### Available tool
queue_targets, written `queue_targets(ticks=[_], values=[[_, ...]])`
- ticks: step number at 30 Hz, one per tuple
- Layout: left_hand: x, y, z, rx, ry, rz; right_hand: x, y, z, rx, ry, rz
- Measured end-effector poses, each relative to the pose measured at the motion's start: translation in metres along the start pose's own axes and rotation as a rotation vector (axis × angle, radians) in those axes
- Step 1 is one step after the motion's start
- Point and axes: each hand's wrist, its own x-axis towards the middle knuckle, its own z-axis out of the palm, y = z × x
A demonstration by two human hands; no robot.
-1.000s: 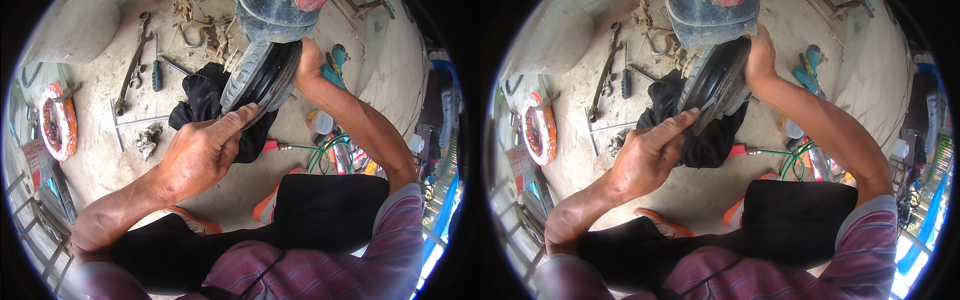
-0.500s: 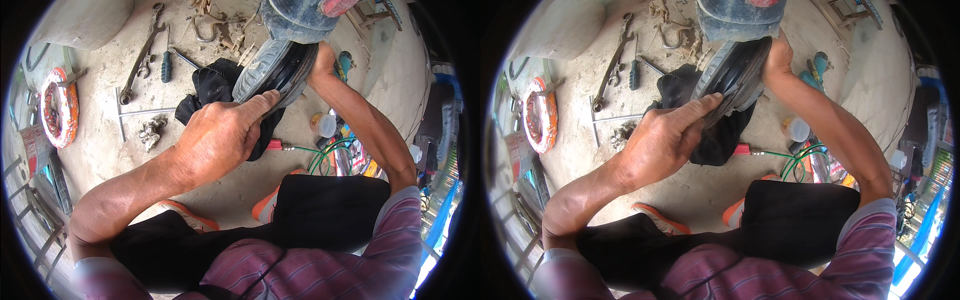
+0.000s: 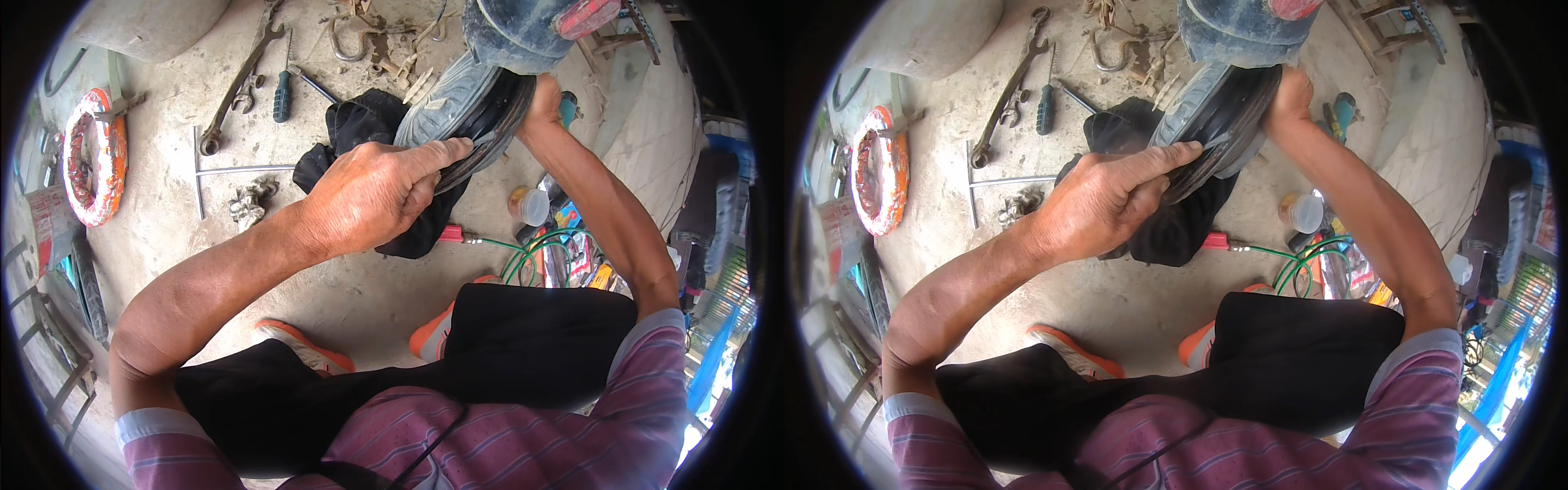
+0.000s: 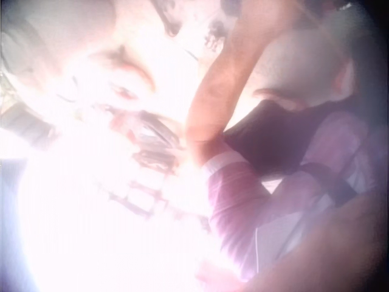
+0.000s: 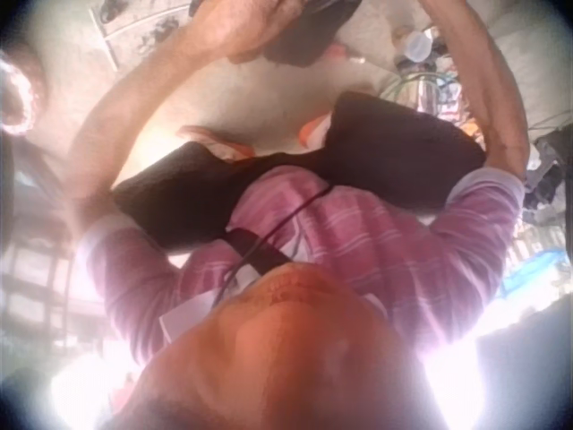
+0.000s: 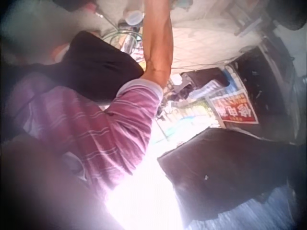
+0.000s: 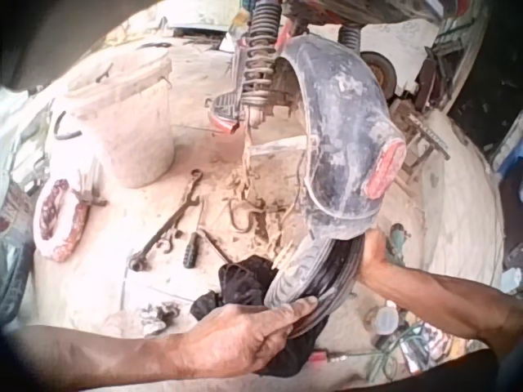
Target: The person uses a metal tire lever to pry and separate the tire bead from the rim of a motorcycle tire. They work around the circumference of the tire, repeatedly inserting the lever and rotating the tire to continue the separation.
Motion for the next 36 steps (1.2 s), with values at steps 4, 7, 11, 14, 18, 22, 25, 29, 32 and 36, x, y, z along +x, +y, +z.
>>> queue_targets(ticks=[4,7,11,14,18,22,25,29,32,36], values=[[-0.04,0.002,0.0,0.08,-0.068,-0.092,-0.001,0.003,0.008,0.071,0.023,0.01],[-0.04,0.011,-0.003,0.09,-0.071,-0.121,-0.007,-0.016,0.016,0.396,0.066,0.202],[-0.027,0.013,0.005,0.031,-0.015,-0.107,-0.015,-0.028,0.017,0.321,0.042,0.21],[-0.032,0.016,0.006,0.017,-0.041,-0.126,-0.006,-0.017,0.005,0.246,0.044,0.119],[-0.033,0.018,0.006,-0.005,-0.022,-0.149,-0.018,-0.031,0.029,0.409,0.122,0.239],[0.0,0.026,0.008,-0.105,-0.038,-0.173,-0.016,-0.021,0.016,0.304,0.08,0.169],[-0.012,0.032,0.001,-0.102,-0.092,-0.252,-0.009,-0.007,0.012,0.211,0.052,0.034],[-0.04,0.019,-0.001,-0.043,-0.116,-0.245,-0.009,-0.015,0.017,0.389,0.097,0.179],[-0.022,0.012,0.006,-0.011,-0.054,-0.137,-0.016,-0.029,0.02,0.357,0.077,0.207],[-0.003,0.004,0.006,0.073,0.003,-0.035,-0.028,-0.037,0.035,0.433,0.116,0.188]])
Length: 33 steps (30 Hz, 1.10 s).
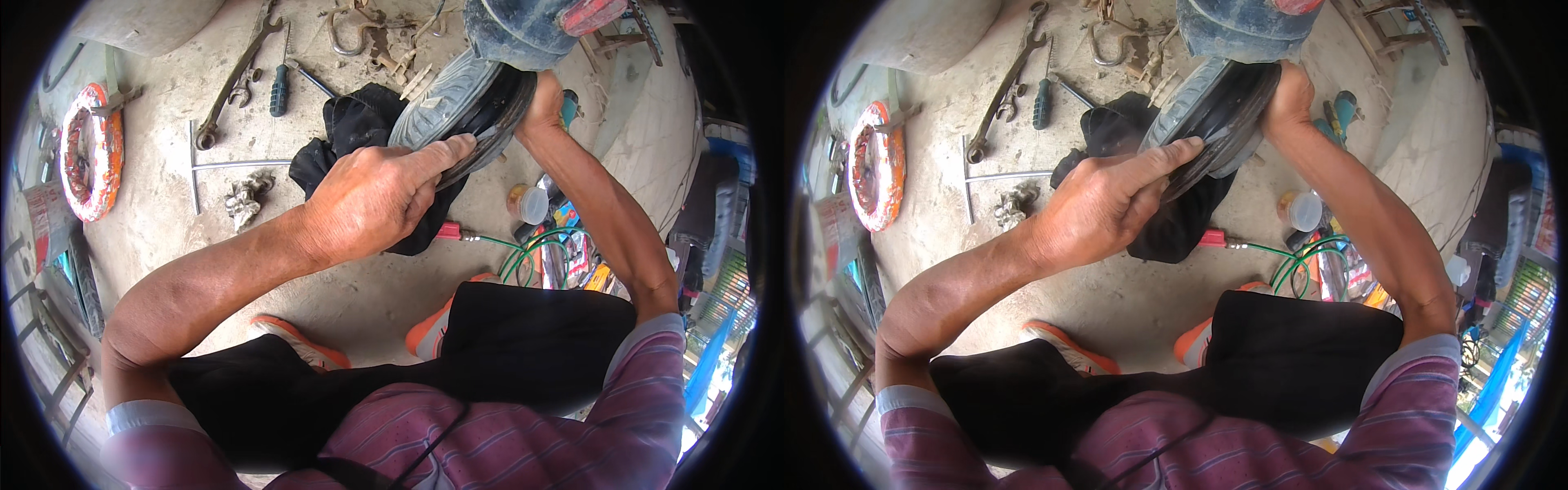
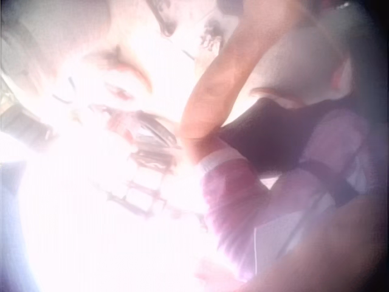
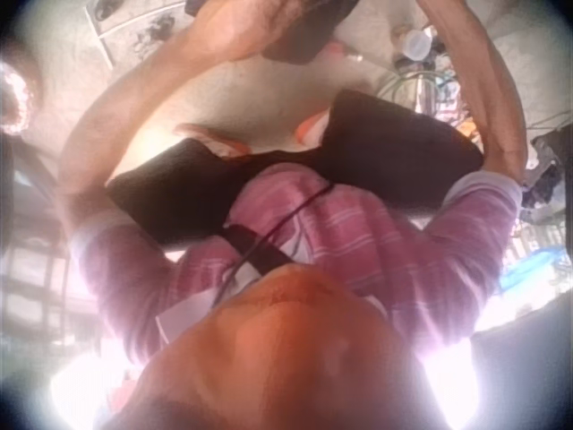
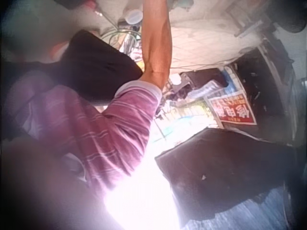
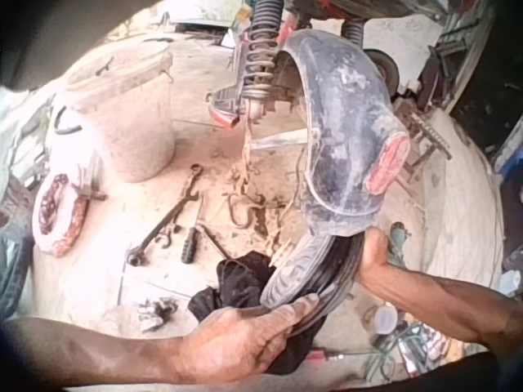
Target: The person uses a metal tire lever to pry and separate the tire bead from the rim of a motorcycle tire. They work around the circumference of the tire, repeatedly inserting the lever and rotating the tire to continue the separation.
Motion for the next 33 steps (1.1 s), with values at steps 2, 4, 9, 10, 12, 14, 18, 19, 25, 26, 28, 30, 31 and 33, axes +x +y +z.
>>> queue_targets(ticks=[2,4,9,10,12,14,18,19,25,26,28,30,31,33], values=[[-0.038,-0.017,0.001,0.091,-0.018,0.037,0.018,0.002,-0.025,-0.121,-0.07,-0.038],[-0.073,-0.044,0.001,0.269,-0.183,0.02,0.027,0.002,-0.035,-0.302,-0.095,-0.102],[-0.093,-0.055,-0.009,0.217,-0.186,-0.067,0.016,-0.01,-0.004,-0.069,0.019,0.03],[-0.09,-0.05,-0.009,0.161,-0.146,-0.077,0.018,-0.012,-0.003,-0.056,0.009,0.025],[-0.082,-0.04,-0.007,0.048,-0.067,-0.092,0.011,-0.013,-0.007,-0.038,0.017,0.037],[-0.073,-0.041,-0.014,-0.041,-0.032,-0.307,0.013,-0.011,-0.004,-0.136,0.043,0.001],[-0.06,-0.06,-0.02,0.003,-0.079,-0.399,0.015,-0.011,-0.005,-0.133,0.007,0.013],[-0.059,-0.062,-0.02,0.027,-0.1,-0.406,0.016,-0.012,-0.006,-0.142,0.012,0.012],[-0.083,-0.073,-0.019,0.147,-0.141,-0.272,0.03,-0.007,-0.019,-0.092,-0.035,-0.012],[-0.086,-0.075,-0.019,0.153,-0.146,-0.228,0.032,-0.005,-0.021,-0.101,-0.035,-0.015],[-0.094,-0.081,-0.013,0.16,-0.153,-0.139,0.025,-0.006,-0.015,-0.123,-0.034,-0.02],[-0.098,-0.085,-0.004,0.158,-0.184,-0.17,0.028,-0.005,-0.017,-0.114,-0.042,-0.019],[-0.097,-0.085,-0.001,0.182,-0.227,-0.177,0.03,-0.005,-0.019,-0.109,-0.045,-0.021],[-0.094,-0.084,0.002,0.171,-0.285,-0.187,0.034,-0.004,-0.021,-0.103,-0.069,-0.017]])
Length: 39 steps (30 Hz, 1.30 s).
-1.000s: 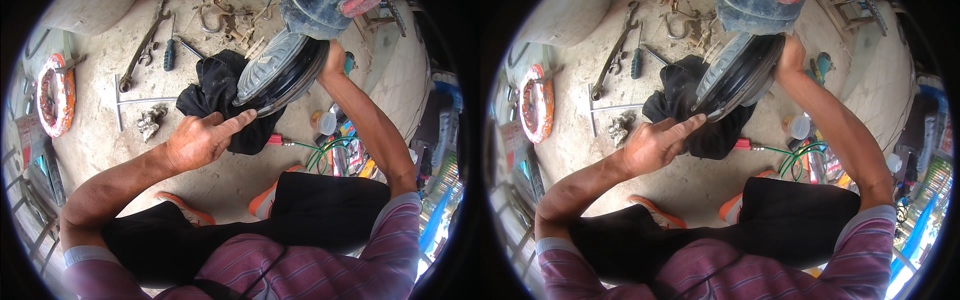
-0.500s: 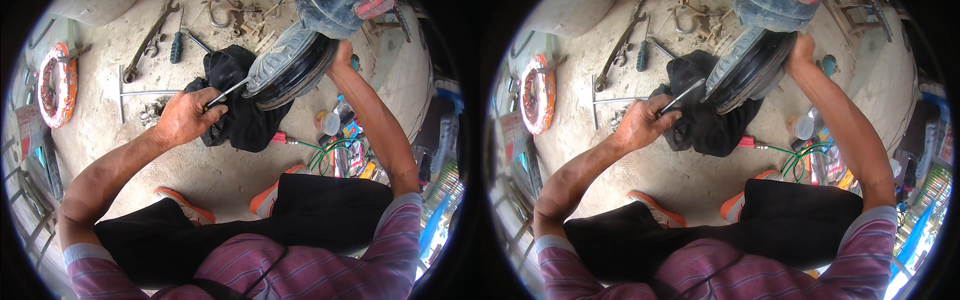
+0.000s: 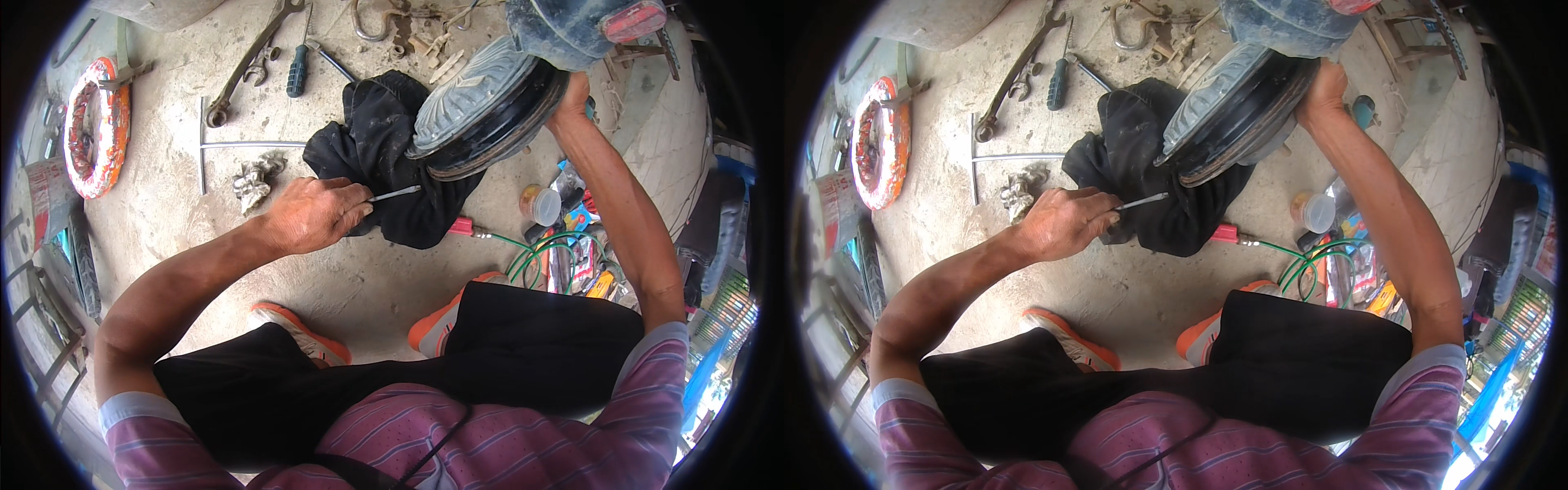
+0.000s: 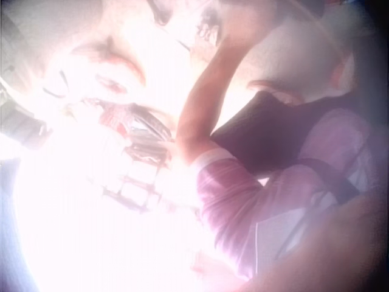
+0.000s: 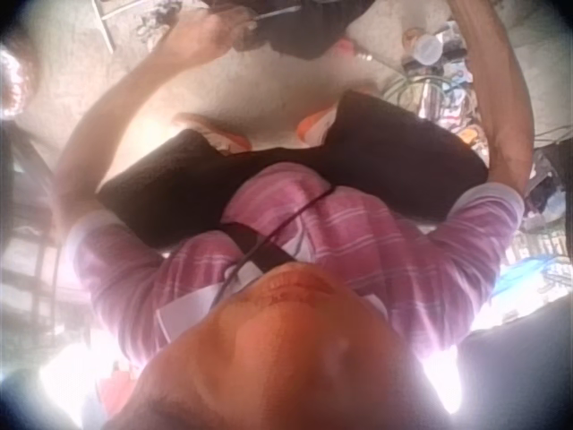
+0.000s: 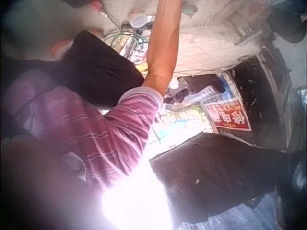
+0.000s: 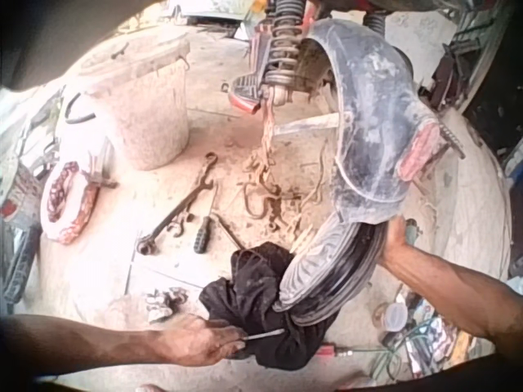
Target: The person uses a metal tire lever to pry and separate the tire bead from the rim of a motorcycle tire. They work around the circumference of the tire, repeatedly inserting the lever and rotating the tire to continue the separation.
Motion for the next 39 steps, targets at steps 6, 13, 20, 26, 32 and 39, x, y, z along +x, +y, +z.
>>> queue_targets(ticks=[6,13,20,26,32,39], values=[[0.014,-0.012,-0.015,0.359,-0.241,-0.411,0.001,-0.001,-0.001,0.005,0.016,-0.007],[0.004,0.004,-0.025,0.282,-0.224,-0.455,-0.003,-0.002,0.003,-0.082,0.065,-0.021],[0.02,0.004,-0.007,-0.139,-0.091,-0.261,0.001,-0.001,-0.003,-0.048,0.006,-0.041],[0.048,0.001,0.015,-0.24,-0.043,-0.212,0.006,0.001,-0.005,0.01,-0.02,-0.029],[0.046,0.044,0.001,-0.206,-0.153,-0.295,0.004,0.002,-0.009,-0.239,0.004,-0.12],[0.03,0.057,-0.016,-0.151,-0.124,-0.248,-0.014,-0.008,0.003,-0.218,0.085,-0.085]])
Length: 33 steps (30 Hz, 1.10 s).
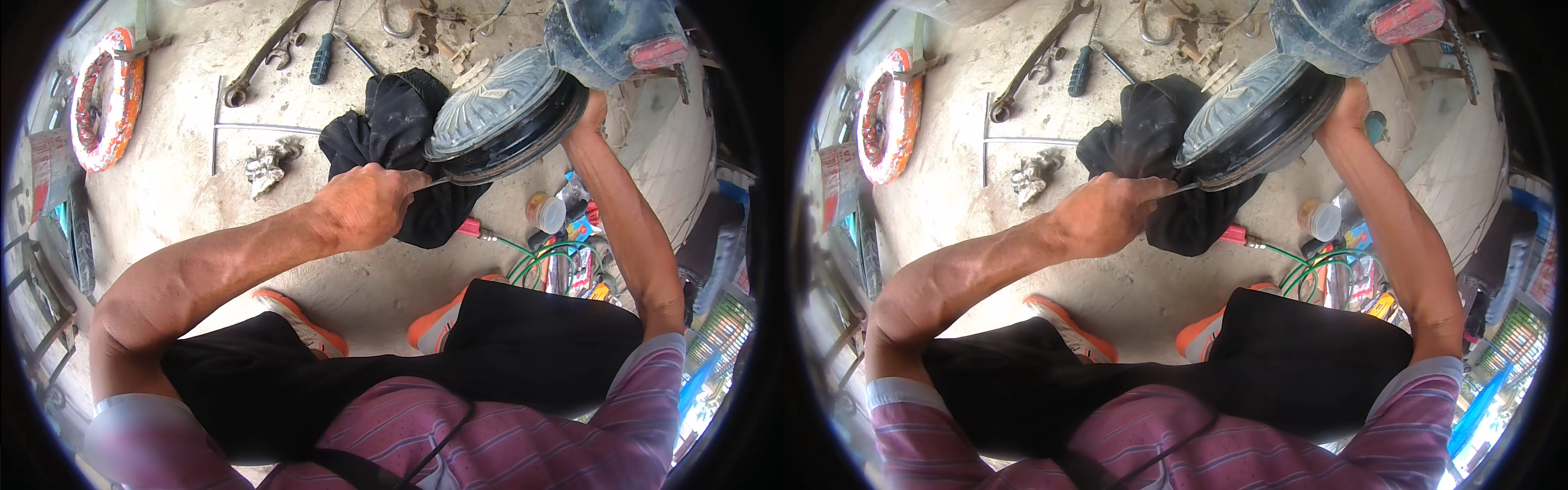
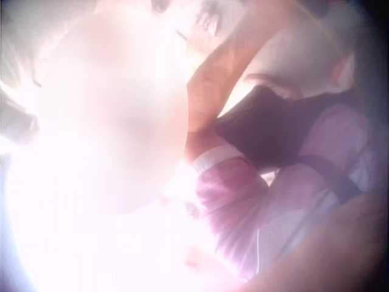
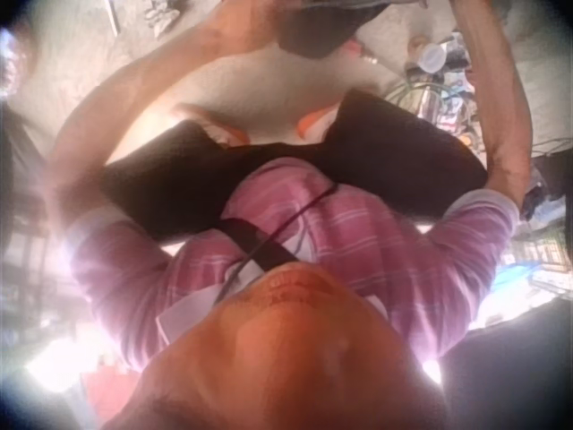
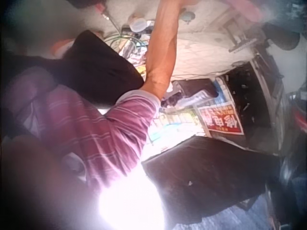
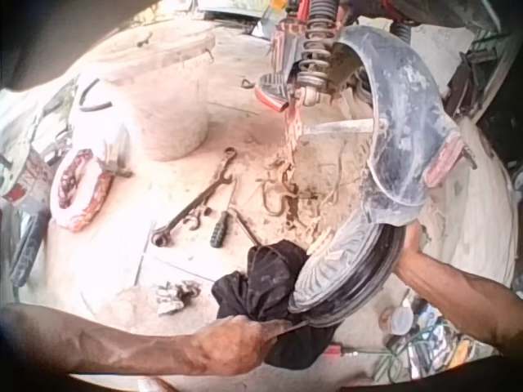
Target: The person uses a metal tire lever to pry and separate the tire bead from the rim of a motorcycle tire. They work around the circumference of the tire, repeatedly inserting the lever and rotating the tire to continue the separation.
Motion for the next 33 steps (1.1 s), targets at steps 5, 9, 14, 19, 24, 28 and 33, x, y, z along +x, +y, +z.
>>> queue_targets(ticks=[5,9,14,19,24,28,33], values=[[0.019,-0.027,0.004,0.055,-0.025,-0.03,-0.016,-0.006,0.022,0.217,-0.037,0.071],[0.008,0.009,-0.013,0.039,-0.066,-0.019,-0.011,-0.007,0.009,0.124,-0.006,0.049],[-0.013,0.036,-0.026,0.001,-0.055,0.048,-0.013,-0.009,0.013,0.048,-0.059,0.033],[-0.015,0.026,-0.023,0.01,-0.031,0.037,-0.01,0.001,0.005,0.076,-0.155,-0.006],[-0.008,0.014,-0.021,0.098,-0.062,-0.026,-0.017,-0.002,0.009,0.144,-0.095,0.04],[-0.008,0.02,-0.026,0.122,-0.075,-0.06,-0.02,-0.004,0.015,0.205,-0.048,0.045],[-0.019,0.044,-0.034,0.162,-0.059,0.006,-0.017,-0.004,0.014,0.179,-0.062,0.035]])
